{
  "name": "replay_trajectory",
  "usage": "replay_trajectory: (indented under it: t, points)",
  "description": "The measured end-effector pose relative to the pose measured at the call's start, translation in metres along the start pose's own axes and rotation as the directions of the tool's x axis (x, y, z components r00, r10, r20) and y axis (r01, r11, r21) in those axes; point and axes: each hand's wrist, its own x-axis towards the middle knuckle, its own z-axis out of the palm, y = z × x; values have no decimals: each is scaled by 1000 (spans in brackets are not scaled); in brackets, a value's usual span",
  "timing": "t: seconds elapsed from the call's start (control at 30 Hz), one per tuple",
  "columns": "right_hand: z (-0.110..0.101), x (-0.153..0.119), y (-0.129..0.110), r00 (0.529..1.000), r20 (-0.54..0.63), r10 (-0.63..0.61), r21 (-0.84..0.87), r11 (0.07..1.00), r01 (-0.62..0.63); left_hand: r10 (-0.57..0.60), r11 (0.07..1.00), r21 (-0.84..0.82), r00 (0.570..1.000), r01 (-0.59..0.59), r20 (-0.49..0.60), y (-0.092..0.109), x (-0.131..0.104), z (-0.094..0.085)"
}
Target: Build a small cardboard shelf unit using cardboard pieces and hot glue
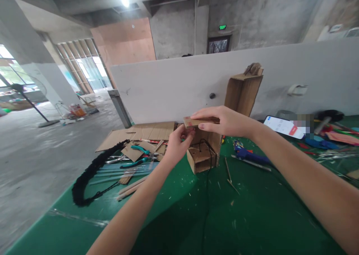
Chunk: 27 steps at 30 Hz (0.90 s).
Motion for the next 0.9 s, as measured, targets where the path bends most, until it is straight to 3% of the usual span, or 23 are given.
replay_trajectory:
  t: [0.3,0.57,0.7,0.9]
  points:
    - [-1,-4,4,999,-2,50,116,992,-49,22,996,88,999,-20,-24,7,-3,2]
    - [-1,-7,6,998,-2,64,150,987,-63,10,984,-177,1000,-7,14,6,-1,10]
    - [-5,-4,0,996,67,63,49,997,-66,-6,982,-188,1000,9,20,5,1,10]
    - [-6,3,-19,984,143,110,-157,984,-88,77,995,-66,997,-77,5,9,-1,8]
